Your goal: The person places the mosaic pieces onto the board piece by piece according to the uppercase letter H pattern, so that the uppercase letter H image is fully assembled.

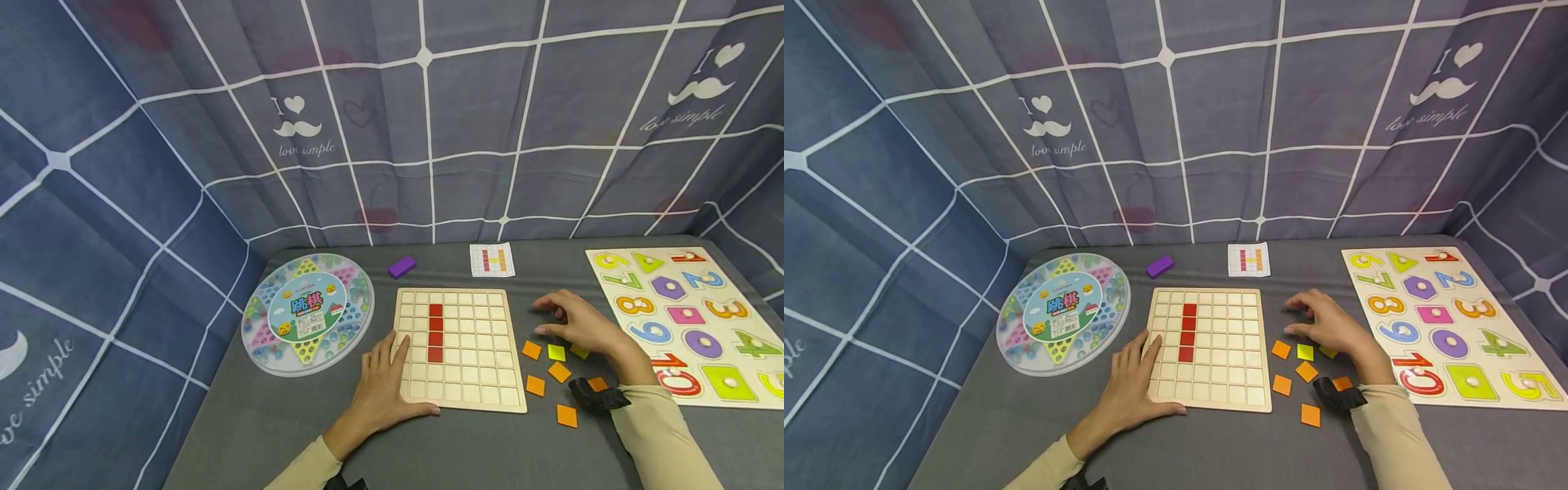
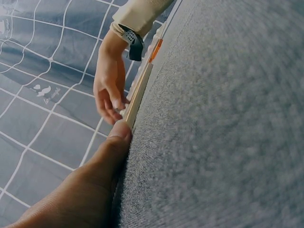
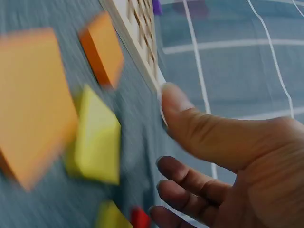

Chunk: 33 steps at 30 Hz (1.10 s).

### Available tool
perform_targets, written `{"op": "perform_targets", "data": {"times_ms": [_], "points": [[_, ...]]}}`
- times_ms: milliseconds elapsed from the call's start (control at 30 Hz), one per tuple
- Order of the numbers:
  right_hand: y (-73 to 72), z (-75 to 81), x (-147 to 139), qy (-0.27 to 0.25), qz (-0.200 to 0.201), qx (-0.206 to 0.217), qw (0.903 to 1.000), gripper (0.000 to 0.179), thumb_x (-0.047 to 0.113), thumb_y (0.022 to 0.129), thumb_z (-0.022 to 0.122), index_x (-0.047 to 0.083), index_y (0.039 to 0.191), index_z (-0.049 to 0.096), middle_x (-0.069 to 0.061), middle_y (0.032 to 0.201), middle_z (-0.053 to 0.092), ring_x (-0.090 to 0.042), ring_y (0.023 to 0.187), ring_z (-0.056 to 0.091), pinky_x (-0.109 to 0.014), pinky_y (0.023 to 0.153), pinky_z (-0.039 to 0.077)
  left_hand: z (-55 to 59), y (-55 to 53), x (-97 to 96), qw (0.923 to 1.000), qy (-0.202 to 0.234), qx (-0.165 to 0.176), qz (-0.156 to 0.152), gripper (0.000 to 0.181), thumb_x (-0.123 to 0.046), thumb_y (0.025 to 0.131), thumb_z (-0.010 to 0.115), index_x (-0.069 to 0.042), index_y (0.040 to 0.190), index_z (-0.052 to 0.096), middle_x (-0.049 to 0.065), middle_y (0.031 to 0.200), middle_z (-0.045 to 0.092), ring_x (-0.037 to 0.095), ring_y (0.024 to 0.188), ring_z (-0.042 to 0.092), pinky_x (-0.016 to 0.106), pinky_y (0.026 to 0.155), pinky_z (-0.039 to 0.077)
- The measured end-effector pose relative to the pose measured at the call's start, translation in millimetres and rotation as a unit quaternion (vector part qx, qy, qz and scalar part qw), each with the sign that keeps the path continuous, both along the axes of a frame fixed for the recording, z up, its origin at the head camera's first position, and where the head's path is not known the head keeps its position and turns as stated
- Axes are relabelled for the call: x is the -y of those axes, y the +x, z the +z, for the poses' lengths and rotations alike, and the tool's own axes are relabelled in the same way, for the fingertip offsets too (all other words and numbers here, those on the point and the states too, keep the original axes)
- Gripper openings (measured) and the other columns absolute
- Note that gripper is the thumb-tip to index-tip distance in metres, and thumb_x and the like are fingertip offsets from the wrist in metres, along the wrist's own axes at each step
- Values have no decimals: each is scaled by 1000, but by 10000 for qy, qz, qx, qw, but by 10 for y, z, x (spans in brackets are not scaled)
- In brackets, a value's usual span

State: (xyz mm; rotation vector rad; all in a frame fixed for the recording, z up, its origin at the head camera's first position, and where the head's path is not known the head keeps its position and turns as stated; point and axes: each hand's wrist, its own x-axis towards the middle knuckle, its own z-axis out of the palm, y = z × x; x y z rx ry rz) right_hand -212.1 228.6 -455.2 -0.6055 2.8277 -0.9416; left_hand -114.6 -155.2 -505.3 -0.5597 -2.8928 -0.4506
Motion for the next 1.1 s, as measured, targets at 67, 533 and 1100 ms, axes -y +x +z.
{"op": "perform_targets", "data": {"times_ms": [67, 533, 1100], "points": [[19, 52, -95, -33, -31, 112, 9999, 43, 24, 85, 77, 5, 121, 65, -13, 111, 57, -21, 90, 47, -30, 73, 39, -8, -2, 0, 10000, -25, -29, -1, 131, -86, 55, 68, -10, 154, 30, 19, 156, 28, 33, 133, 38, 46, 96, 31], [65, 178, -378, 527, 8, 358, 9980, 40, 10, 78, 80, -4, 112, 63, -18, 100, 53, -20, 82, 46, -25, 64, 39, -24, -12, 10, 9999, -52, -144, -29, 131, -86, 55, 68, -10, 153, 31, 19, 155, 29, 33, 133, 38, 46, 96, 31], [57, 96, -171, 440, 426, 260, 9978, 32, 2, 77, 77, 0, 107, 67, -2, 88, 56, -8, 77, 47, -24, 66, 41, -19, -7, 12, 10000, 37, -77, -45, 129, -85, 55, 70, -10, 153, 32, 20, 155, 29, 34, 134, 37, 47, 97, 30]]}}
